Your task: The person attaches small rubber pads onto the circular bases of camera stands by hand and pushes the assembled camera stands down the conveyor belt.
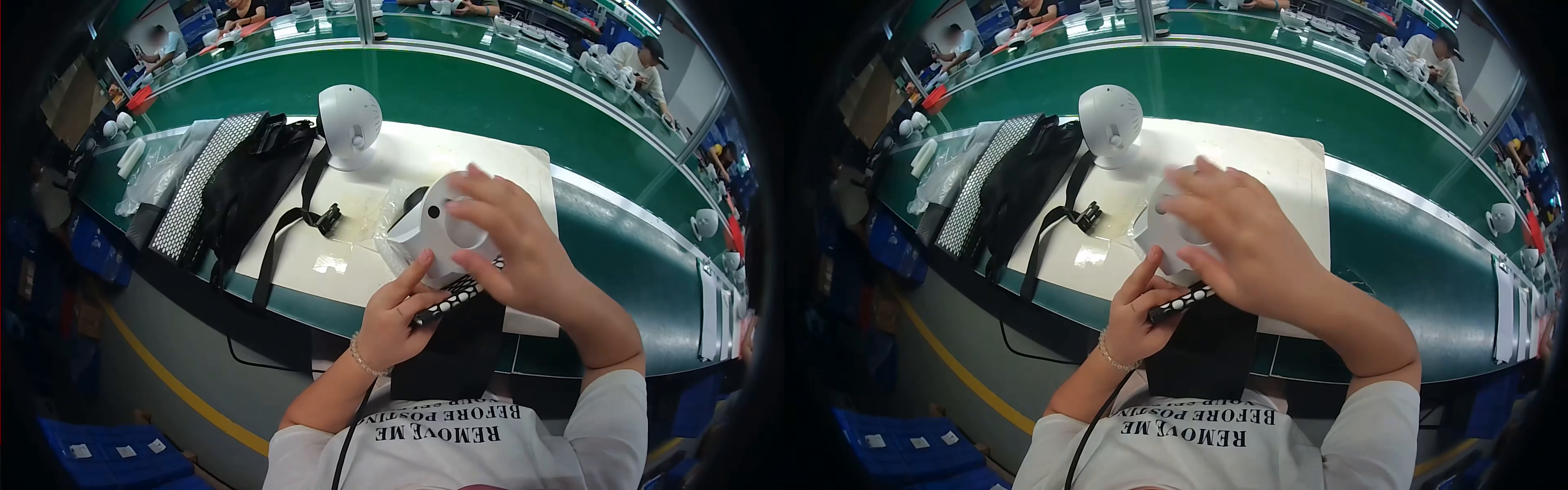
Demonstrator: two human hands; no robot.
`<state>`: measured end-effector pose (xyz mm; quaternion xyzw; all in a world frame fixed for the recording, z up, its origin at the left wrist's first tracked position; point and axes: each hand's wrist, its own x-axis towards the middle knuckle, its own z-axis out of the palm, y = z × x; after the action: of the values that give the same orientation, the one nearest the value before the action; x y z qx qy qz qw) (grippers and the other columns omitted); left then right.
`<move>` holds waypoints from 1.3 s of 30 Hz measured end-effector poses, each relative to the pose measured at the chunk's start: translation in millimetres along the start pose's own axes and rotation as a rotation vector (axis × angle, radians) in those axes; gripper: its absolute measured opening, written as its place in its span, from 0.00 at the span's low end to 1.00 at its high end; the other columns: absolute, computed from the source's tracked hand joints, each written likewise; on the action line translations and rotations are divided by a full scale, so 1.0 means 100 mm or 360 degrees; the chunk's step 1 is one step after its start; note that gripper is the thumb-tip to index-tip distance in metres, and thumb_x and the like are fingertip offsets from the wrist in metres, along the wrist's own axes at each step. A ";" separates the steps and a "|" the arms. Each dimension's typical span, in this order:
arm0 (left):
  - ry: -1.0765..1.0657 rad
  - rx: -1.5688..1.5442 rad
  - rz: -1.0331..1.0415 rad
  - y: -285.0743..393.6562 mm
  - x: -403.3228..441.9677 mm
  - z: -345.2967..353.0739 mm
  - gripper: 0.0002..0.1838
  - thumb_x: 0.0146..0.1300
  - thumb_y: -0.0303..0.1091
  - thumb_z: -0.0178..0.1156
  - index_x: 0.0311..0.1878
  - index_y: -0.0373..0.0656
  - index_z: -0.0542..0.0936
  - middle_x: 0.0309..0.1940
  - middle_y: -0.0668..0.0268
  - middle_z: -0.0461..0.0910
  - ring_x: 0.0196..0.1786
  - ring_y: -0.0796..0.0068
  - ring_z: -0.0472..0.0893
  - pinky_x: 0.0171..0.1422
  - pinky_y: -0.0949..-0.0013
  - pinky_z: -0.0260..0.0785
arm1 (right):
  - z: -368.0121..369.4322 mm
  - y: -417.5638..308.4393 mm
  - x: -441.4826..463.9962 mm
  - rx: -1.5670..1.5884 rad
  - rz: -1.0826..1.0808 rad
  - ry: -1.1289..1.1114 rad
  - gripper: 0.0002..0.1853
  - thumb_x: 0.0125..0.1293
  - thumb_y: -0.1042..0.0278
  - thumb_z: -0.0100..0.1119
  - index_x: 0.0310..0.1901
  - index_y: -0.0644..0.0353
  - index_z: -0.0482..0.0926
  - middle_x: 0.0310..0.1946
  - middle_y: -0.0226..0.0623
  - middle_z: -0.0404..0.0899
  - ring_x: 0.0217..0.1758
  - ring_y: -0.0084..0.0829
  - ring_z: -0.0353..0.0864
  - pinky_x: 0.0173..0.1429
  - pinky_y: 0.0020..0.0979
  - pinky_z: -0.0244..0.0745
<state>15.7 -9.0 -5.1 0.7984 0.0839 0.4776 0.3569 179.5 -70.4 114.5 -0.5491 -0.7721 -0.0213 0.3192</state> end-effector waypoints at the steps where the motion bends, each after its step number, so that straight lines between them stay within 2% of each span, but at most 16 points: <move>1: 0.0005 0.0004 0.0006 -0.01 -0.01 0.00 0.18 0.32 0.17 0.58 0.34 0.39 0.78 0.58 0.51 0.65 0.32 0.69 0.78 0.34 0.73 0.70 | 0.01 0.04 -0.07 -0.0003 0.0005 -0.0001 0.14 0.53 0.77 0.56 0.42 0.56 0.71 0.58 0.43 0.63 0.61 0.43 0.63 0.64 0.40 0.53; 3: 0.0005 -0.0001 0.0004 -0.01 -0.02 0.01 0.18 0.32 0.17 0.58 0.34 0.39 0.78 0.58 0.51 0.65 0.32 0.70 0.78 0.34 0.73 0.70 | 0.10 0.17 -0.24 0.0399 0.0236 0.0220 0.07 0.56 0.74 0.56 0.37 0.57 0.73 0.61 0.45 0.57 0.68 0.46 0.50 0.65 0.40 0.51; 4: 0.0018 -0.0003 0.0008 -0.01 -0.01 0.01 0.18 0.32 0.16 0.58 0.34 0.39 0.78 0.58 0.51 0.65 0.32 0.70 0.78 0.34 0.73 0.71 | 0.15 0.20 -0.30 0.0400 0.0249 0.0219 0.07 0.56 0.74 0.56 0.37 0.57 0.73 0.61 0.45 0.57 0.68 0.46 0.50 0.65 0.40 0.51; 7: 0.0021 0.0027 0.0006 0.01 0.00 0.01 0.18 0.32 0.16 0.58 0.33 0.39 0.78 0.58 0.52 0.65 0.31 0.71 0.78 0.34 0.73 0.71 | 0.21 0.24 -0.39 0.0559 0.0318 0.0027 0.03 0.59 0.71 0.54 0.34 0.59 0.74 0.65 0.47 0.51 0.71 0.47 0.36 0.66 0.40 0.46; 20: -0.0008 0.0056 -0.0009 0.02 0.02 0.01 0.19 0.33 0.15 0.57 0.34 0.37 0.78 0.59 0.52 0.64 0.32 0.70 0.79 0.36 0.73 0.72 | 0.25 0.22 -0.40 0.0804 0.0437 0.0134 0.03 0.57 0.71 0.57 0.33 0.58 0.77 0.64 0.44 0.53 0.71 0.45 0.39 0.68 0.40 0.44; 22: -0.0015 0.0045 -0.0010 0.00 0.01 0.00 0.18 0.33 0.15 0.58 0.35 0.37 0.78 0.59 0.52 0.63 0.33 0.69 0.79 0.37 0.73 0.72 | 0.22 0.24 -0.42 0.0406 0.0306 0.0045 0.04 0.58 0.69 0.56 0.34 0.57 0.78 0.63 0.43 0.57 0.70 0.46 0.43 0.66 0.41 0.47; 23: -0.0015 0.0036 -0.0013 -0.01 0.01 0.01 0.18 0.34 0.15 0.58 0.35 0.36 0.78 0.60 0.52 0.63 0.34 0.69 0.80 0.38 0.72 0.72 | 0.21 0.26 -0.43 0.0397 0.0311 0.0039 0.04 0.58 0.69 0.56 0.34 0.57 0.78 0.63 0.43 0.57 0.70 0.46 0.43 0.66 0.41 0.47; 25: -0.0005 0.0033 -0.0026 0.00 0.01 0.02 0.18 0.35 0.14 0.58 0.35 0.36 0.78 0.60 0.52 0.63 0.34 0.68 0.80 0.38 0.72 0.73 | 0.22 0.29 -0.46 0.0183 0.0081 0.0083 0.11 0.59 0.57 0.55 0.39 0.52 0.78 0.58 0.38 0.65 0.66 0.43 0.55 0.62 0.41 0.49; 26: -0.0001 0.0047 -0.0036 0.00 0.02 0.02 0.17 0.36 0.14 0.58 0.35 0.36 0.78 0.60 0.52 0.63 0.35 0.68 0.80 0.39 0.72 0.73 | 0.21 0.30 -0.49 0.0180 0.0084 0.0074 0.11 0.59 0.57 0.55 0.39 0.52 0.78 0.58 0.38 0.65 0.66 0.43 0.55 0.62 0.41 0.49; 28: 0.0004 0.0042 -0.0044 0.01 0.02 0.02 0.16 0.37 0.14 0.58 0.35 0.36 0.78 0.60 0.52 0.63 0.36 0.68 0.80 0.39 0.72 0.73 | 0.20 0.29 -0.57 -0.0532 -0.0234 0.0058 0.19 0.58 0.46 0.51 0.45 0.49 0.77 0.57 0.35 0.67 0.64 0.39 0.58 0.62 0.40 0.48; 29: 0.0004 0.0041 -0.0046 0.01 0.01 0.02 0.16 0.38 0.14 0.58 0.35 0.36 0.78 0.60 0.52 0.63 0.36 0.68 0.80 0.39 0.72 0.73 | 0.21 0.31 -0.60 -0.0814 -0.0306 0.0019 0.26 0.59 0.37 0.43 0.46 0.47 0.78 0.58 0.38 0.65 0.64 0.41 0.57 0.63 0.40 0.48; 30: 0.0005 0.0040 -0.0051 0.01 0.01 0.02 0.16 0.38 0.14 0.58 0.35 0.36 0.78 0.60 0.52 0.63 0.36 0.68 0.80 0.39 0.72 0.73 | 0.23 0.29 -0.62 -0.0811 -0.0306 0.0015 0.26 0.59 0.37 0.43 0.46 0.47 0.78 0.58 0.38 0.65 0.64 0.41 0.57 0.63 0.40 0.48; 32: -0.0007 0.0023 -0.0070 0.01 0.01 0.02 0.16 0.37 0.14 0.58 0.35 0.36 0.78 0.60 0.52 0.63 0.36 0.68 0.80 0.39 0.72 0.73 | 0.29 0.21 -0.64 -0.0735 -0.0141 0.0155 0.21 0.57 0.42 0.50 0.45 0.47 0.78 0.57 0.37 0.65 0.63 0.41 0.58 0.61 0.41 0.50; 34: -0.0015 0.0065 -0.0056 0.01 0.02 0.01 0.16 0.37 0.14 0.59 0.35 0.36 0.78 0.60 0.52 0.63 0.36 0.68 0.80 0.39 0.72 0.73 | 0.36 0.21 -0.66 -0.0375 -0.0170 0.0286 0.17 0.54 0.50 0.58 0.43 0.47 0.78 0.57 0.36 0.65 0.61 0.40 0.60 0.59 0.42 0.52; 35: -0.0020 0.0101 -0.0046 0.02 0.02 0.02 0.16 0.37 0.14 0.59 0.35 0.35 0.78 0.60 0.52 0.63 0.36 0.68 0.80 0.39 0.72 0.73 | 0.37 0.16 -0.64 -0.0265 -0.0208 0.0295 0.14 0.47 0.59 0.65 0.38 0.47 0.79 0.54 0.33 0.68 0.60 0.40 0.61 0.56 0.42 0.55; 39: -0.0035 0.0105 -0.0054 0.05 0.03 0.02 0.16 0.37 0.14 0.59 0.35 0.35 0.78 0.60 0.52 0.63 0.35 0.69 0.80 0.39 0.72 0.72 | 0.42 0.16 -0.64 -0.0340 -0.0450 0.0292 0.10 0.41 0.67 0.66 0.29 0.47 0.79 0.46 0.25 0.74 0.57 0.40 0.63 0.53 0.40 0.56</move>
<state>18.0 -11.9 -0.7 0.8134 0.1094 0.4597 0.3393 186.3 -101.1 42.9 -0.4616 -0.8026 -0.1976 0.3221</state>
